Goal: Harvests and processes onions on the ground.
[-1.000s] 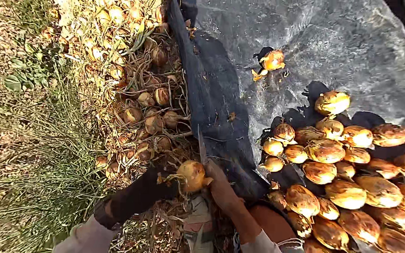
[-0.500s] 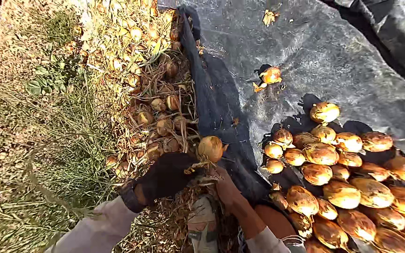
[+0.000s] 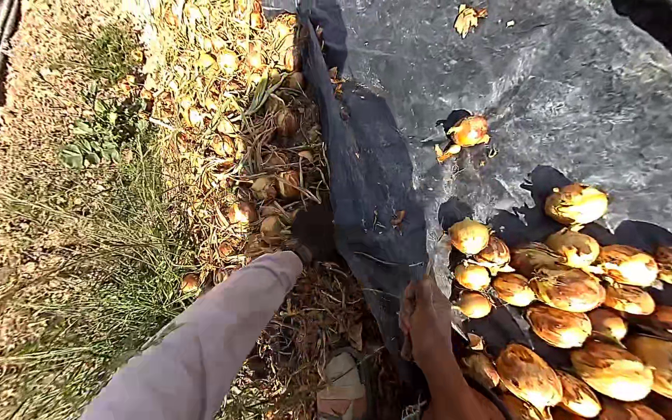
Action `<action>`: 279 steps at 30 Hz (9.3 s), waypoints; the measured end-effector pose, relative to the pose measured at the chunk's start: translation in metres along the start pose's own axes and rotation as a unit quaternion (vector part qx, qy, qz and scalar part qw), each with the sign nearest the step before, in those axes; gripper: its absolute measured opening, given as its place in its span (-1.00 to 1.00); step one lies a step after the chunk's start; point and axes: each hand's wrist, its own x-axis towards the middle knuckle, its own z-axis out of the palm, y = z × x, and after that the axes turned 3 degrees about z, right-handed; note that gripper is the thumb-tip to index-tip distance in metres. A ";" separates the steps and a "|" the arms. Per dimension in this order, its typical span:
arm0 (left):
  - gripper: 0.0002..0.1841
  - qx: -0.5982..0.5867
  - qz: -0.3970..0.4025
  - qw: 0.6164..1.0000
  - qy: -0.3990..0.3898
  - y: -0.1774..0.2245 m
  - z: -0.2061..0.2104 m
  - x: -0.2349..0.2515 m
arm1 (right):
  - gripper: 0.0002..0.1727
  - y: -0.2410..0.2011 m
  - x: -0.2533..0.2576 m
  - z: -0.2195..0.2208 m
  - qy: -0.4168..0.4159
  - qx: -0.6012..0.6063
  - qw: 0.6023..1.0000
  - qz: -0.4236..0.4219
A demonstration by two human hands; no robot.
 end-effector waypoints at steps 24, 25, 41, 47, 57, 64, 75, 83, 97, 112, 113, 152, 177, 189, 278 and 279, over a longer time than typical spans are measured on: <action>-0.51 -0.203 -0.111 0.959 -0.163 -0.033 0.120 -0.239 | -0.45 0.004 -0.013 0.008 -0.030 -0.070 0.997 0.025; -0.48 -0.176 -0.043 0.972 -0.151 -0.047 0.130 -0.252 | -0.44 0.005 -0.014 0.010 -0.036 -0.074 0.996 0.025; -0.01 -0.208 -0.106 0.966 -0.115 -0.045 0.094 -0.160 | -0.39 0.011 -0.026 0.033 -0.138 -0.197 0.965 0.108; -0.20 -0.403 0.085 0.910 -0.052 -0.014 0.023 -0.174 | -0.20 0.022 -0.023 0.039 -0.193 -0.223 0.946 0.138; -0.71 -0.614 0.049 0.767 -0.180 -0.022 -0.020 -0.188 | -0.26 0.015 -0.035 0.040 -0.239 -0.057 0.964 0.097; -0.54 -0.655 -0.079 0.732 -0.173 -0.002 -0.020 -0.206 | -0.28 0.009 -0.051 0.044 -0.224 -0.061 0.972 0.036; -0.83 -0.477 -0.004 0.877 -0.049 -0.016 -0.017 -0.203 | -0.22 0.018 -0.048 0.045 -0.262 -0.085 0.958 0.079; -0.60 -0.174 0.175 0.955 0.167 -0.030 -0.035 -0.181 | -0.14 0.032 -0.040 0.046 -0.284 -0.110 0.935 0.182; -0.39 -0.079 -0.179 0.951 -0.241 -0.062 0.084 -0.194 | -0.53 0.009 -0.025 0.014 -0.030 -0.085 0.994 -0.069; -0.42 -0.241 -0.265 0.906 -0.224 -0.033 0.186 -0.236 | -0.37 0.023 -0.022 0.022 -0.083 -0.212 0.973 0.036; -0.45 -0.254 -0.266 0.904 -0.217 -0.034 0.188 -0.237 | -0.36 0.021 -0.023 0.020 -0.082 -0.220 0.971 0.039; -0.73 -0.120 0.213 0.970 -0.015 0.018 -0.016 -0.195 | -0.29 0.013 -0.044 0.049 -0.222 -0.075 0.970 0.059; -0.73 -0.459 -0.067 0.885 0.035 -0.045 -0.017 -0.118 | -0.34 0.011 -0.008 0.022 -0.094 -0.085 0.980 0.151; -0.80 -0.686 -0.005 0.715 -0.133 -0.026 -0.044 -0.178 | -0.34 -0.010 -0.042 0.033 -0.282 0.070 0.953 0.085; -0.52 -0.096 -0.089 0.991 -0.023 -0.048 0.011 -0.109 | -0.39 -0.002 -0.024 0.011 -0.036 -0.211 0.972 -0.098; -0.44 -0.098 -0.138 0.985 -0.037 -0.059 0.016 -0.106 | -0.29 -0.007 -0.019 0.003 0.019 -0.219 0.971 -0.093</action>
